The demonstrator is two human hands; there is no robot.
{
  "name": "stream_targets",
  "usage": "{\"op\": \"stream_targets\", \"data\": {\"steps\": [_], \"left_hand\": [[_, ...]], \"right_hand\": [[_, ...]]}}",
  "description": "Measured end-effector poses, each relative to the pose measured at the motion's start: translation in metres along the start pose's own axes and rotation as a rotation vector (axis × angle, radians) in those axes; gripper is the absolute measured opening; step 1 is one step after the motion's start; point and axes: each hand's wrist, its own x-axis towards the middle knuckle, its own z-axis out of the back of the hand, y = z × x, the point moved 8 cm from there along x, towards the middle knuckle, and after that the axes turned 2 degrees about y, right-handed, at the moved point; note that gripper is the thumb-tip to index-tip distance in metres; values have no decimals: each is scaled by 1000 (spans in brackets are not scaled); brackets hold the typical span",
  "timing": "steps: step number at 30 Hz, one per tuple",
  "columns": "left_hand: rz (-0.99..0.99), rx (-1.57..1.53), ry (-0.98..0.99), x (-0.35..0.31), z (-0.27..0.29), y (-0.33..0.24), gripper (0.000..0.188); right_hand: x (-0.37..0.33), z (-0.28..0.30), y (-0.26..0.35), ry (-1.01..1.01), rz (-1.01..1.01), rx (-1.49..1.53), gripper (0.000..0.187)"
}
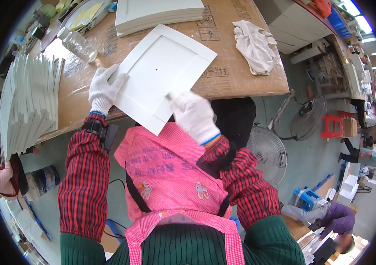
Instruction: Cleaning and inspecting small white cabinet door panels to remove debris or excess glue using a scraper and cloth.
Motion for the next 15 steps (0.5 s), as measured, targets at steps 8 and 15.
{"op": "stream_targets", "data": {"steps": [8,15], "left_hand": [[13,2,3,0,-1,1,61],[-6,-5,-14,1,1,-1,59]], "right_hand": [[0,4,0,-75,24,50,26],[10,11,-3,-112,-20,-38,25]]}}
